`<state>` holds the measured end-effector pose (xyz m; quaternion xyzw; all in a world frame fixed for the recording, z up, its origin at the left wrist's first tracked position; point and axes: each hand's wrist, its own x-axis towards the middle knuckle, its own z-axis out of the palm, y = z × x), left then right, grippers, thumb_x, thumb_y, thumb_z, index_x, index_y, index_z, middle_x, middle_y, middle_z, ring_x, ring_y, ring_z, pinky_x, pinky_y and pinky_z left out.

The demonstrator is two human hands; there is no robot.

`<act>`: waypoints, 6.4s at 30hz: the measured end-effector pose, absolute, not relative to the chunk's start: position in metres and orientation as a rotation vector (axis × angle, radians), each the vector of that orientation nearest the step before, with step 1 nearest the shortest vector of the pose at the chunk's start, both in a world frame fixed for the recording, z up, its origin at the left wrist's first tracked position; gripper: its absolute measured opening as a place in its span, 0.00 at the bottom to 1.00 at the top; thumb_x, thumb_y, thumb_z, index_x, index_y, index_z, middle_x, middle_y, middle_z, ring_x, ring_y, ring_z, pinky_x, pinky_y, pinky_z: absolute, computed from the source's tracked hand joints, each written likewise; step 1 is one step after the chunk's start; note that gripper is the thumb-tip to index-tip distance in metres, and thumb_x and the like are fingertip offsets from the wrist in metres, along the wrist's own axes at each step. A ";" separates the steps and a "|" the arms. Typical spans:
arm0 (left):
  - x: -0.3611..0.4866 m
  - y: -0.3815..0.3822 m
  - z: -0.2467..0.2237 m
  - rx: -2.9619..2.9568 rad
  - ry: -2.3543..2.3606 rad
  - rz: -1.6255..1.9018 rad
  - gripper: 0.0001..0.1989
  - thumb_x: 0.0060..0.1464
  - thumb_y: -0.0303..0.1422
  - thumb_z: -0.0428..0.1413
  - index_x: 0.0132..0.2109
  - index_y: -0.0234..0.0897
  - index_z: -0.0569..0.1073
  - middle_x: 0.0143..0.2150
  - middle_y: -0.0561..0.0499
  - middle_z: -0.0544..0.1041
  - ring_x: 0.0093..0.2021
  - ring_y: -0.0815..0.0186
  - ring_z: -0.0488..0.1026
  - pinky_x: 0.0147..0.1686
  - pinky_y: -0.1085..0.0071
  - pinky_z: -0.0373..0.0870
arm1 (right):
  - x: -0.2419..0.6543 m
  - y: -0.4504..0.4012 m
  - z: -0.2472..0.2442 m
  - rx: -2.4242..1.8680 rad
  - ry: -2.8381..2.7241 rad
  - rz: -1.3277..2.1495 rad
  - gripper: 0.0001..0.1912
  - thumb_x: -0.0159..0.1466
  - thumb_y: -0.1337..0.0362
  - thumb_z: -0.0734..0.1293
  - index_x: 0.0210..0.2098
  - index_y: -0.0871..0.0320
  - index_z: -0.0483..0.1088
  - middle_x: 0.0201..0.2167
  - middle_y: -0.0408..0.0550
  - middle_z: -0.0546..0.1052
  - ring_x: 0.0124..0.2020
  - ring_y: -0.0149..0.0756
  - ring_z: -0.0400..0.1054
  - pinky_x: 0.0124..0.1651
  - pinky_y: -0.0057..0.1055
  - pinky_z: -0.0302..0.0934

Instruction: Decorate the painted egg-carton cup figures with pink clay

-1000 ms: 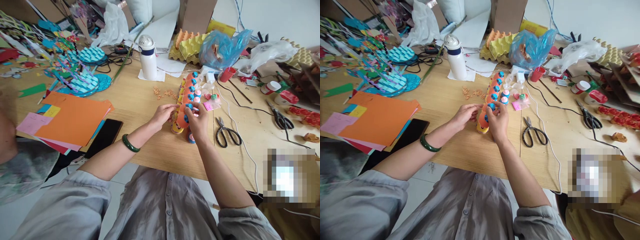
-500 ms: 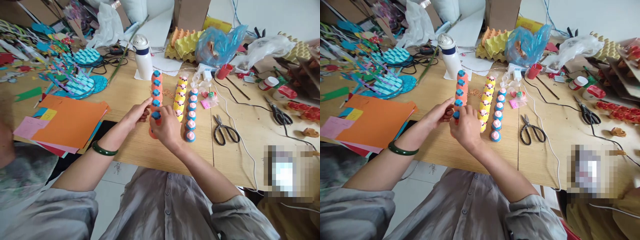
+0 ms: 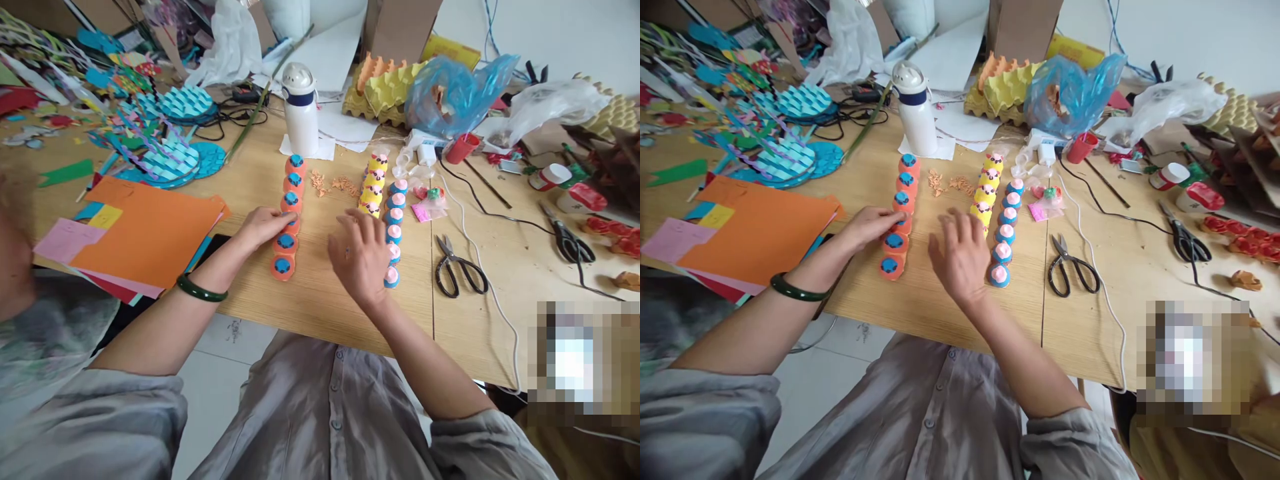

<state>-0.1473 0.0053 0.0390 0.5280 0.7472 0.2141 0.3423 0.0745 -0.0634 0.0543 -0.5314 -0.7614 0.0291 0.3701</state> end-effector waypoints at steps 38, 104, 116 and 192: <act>-0.115 0.001 0.056 1.776 2.126 0.581 0.18 0.59 0.39 0.54 0.51 0.39 0.81 0.42 0.46 0.84 0.40 0.58 0.78 0.42 0.66 0.69 | 0.040 -0.084 -0.009 -1.172 -1.837 0.438 0.27 0.66 0.76 0.58 0.63 0.59 0.63 0.66 0.63 0.64 0.71 0.44 0.55 0.69 0.50 0.59; -0.012 -0.054 0.051 2.474 1.521 0.022 0.23 0.65 0.45 0.52 0.61 0.41 0.71 0.40 0.40 0.84 0.40 0.49 0.82 0.35 0.63 0.70 | 0.221 -0.104 0.005 -1.265 -1.321 0.066 0.15 0.62 0.65 0.74 0.49 0.53 0.77 0.47 0.52 0.75 0.51 0.43 0.73 0.50 0.45 0.72; -0.036 -0.059 0.070 2.552 1.411 -0.217 0.23 0.65 0.43 0.52 0.62 0.39 0.70 0.40 0.42 0.84 0.42 0.49 0.82 0.37 0.64 0.70 | 0.199 -0.100 -0.005 -1.269 -1.486 0.370 0.12 0.64 0.65 0.72 0.48 0.53 0.75 0.49 0.54 0.76 0.53 0.43 0.72 0.56 0.47 0.72; 0.010 -0.039 0.044 1.886 1.040 1.087 0.18 0.67 0.40 0.52 0.29 0.37 0.71 0.26 0.53 0.74 0.29 0.69 0.68 0.34 0.72 0.64 | 0.187 -0.058 0.040 -0.986 -1.802 0.504 0.07 0.67 0.68 0.69 0.44 0.53 0.77 0.34 0.47 0.80 0.31 0.33 0.74 0.33 0.30 0.71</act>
